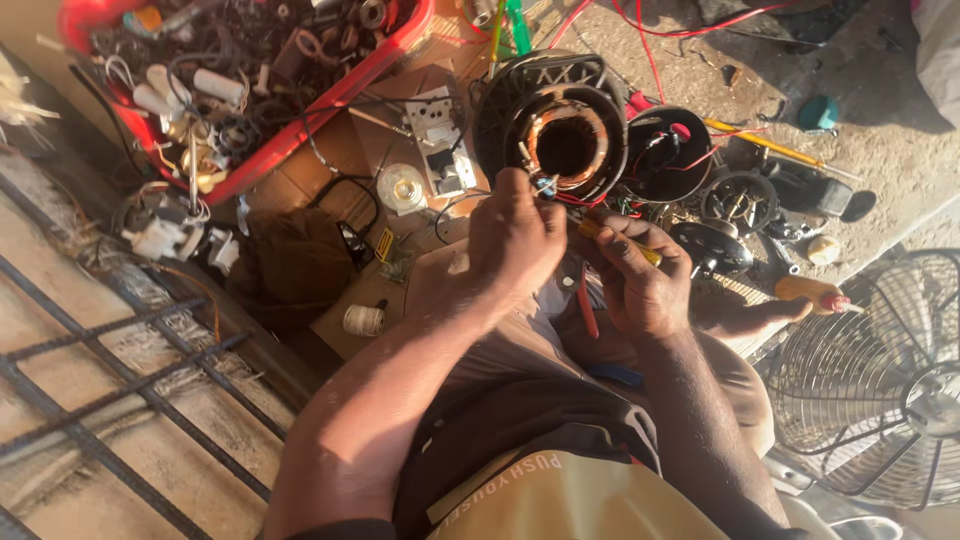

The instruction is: The person sits on the ground repairing an electric fan motor. They pull red and black wires from the motor windings, use pliers and a screwdriver on the motor housing, turn the motor over, and handle fan guards and other fan parts laid out on cardboard.

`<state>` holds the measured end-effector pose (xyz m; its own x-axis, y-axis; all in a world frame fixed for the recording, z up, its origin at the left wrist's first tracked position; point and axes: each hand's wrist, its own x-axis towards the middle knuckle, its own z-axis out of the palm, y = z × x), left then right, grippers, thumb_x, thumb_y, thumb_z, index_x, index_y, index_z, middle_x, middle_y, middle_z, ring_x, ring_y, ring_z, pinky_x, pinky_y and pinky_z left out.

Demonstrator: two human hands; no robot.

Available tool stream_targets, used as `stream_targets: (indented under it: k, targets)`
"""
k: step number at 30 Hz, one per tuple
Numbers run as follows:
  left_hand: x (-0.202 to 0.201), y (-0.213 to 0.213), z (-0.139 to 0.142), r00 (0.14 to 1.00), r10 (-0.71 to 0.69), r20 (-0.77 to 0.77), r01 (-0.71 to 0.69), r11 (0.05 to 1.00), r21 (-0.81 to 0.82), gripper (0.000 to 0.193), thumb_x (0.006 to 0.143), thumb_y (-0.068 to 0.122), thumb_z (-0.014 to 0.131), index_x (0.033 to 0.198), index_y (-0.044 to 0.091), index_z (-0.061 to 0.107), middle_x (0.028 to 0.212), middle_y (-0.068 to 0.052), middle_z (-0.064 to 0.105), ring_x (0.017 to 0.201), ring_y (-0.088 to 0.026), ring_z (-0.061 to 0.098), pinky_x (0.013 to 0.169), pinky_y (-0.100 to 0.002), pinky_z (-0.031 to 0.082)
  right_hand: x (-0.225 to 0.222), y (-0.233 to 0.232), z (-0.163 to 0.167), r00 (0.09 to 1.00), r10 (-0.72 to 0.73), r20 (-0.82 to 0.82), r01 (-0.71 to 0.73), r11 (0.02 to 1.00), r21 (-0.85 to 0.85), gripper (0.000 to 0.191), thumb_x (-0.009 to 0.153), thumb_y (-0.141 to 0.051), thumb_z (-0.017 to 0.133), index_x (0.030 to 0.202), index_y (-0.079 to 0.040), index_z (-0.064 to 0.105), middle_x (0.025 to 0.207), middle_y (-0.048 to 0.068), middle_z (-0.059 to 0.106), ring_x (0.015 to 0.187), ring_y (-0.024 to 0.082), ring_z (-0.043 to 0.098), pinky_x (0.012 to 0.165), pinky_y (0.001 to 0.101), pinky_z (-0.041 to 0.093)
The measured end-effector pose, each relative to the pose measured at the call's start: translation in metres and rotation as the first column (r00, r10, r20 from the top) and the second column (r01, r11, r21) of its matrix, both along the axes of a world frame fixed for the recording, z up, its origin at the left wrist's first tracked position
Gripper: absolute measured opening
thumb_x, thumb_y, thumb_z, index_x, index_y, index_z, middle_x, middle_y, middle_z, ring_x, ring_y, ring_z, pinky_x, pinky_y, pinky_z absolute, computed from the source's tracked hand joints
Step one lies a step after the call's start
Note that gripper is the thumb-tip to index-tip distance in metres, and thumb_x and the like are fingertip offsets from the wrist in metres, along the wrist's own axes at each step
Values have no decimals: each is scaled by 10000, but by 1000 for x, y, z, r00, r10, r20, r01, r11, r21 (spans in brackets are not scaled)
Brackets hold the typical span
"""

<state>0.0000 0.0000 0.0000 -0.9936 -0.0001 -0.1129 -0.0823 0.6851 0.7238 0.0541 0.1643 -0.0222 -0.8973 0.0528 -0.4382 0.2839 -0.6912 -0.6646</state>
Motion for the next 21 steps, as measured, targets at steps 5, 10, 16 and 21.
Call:
stream_targets:
  k: [5,10,16,21]
  targets:
    - [3,-29,-15,988,-141,-57,147,984,99,157,920,84,611,998,36,483,743,-80,551,593,-185,574,488,-383,494,1,3,5,1000,3,-11,-4,1000,-30,76,990,-1,627,1053,35,650,1142,170,697,1073,289,692,1022,491,573]
    - [3,-42,-14,980,-190,-59,199,959,204,101,914,82,607,952,60,517,762,-41,515,656,-149,544,537,-334,480,-6,20,17,979,-116,169,154,960,-236,343,999,-332,588,941,-1,659,921,154,678,937,327,694,877,527,602]
    - [-4,-52,5,965,-227,129,181,938,295,70,950,70,572,990,31,531,762,-56,583,665,-117,574,591,-295,487,-23,26,47,998,-59,-10,58,998,-29,179,1043,-184,650,1058,-7,674,981,145,677,777,237,640,705,405,554]
    - [-4,-51,10,930,-281,236,78,780,621,65,991,43,474,1011,7,524,836,-49,657,691,-88,587,609,-267,508,-37,17,84,922,345,-177,-118,685,719,169,961,-151,741,1088,-42,761,1003,102,694,769,202,679,643,344,579]
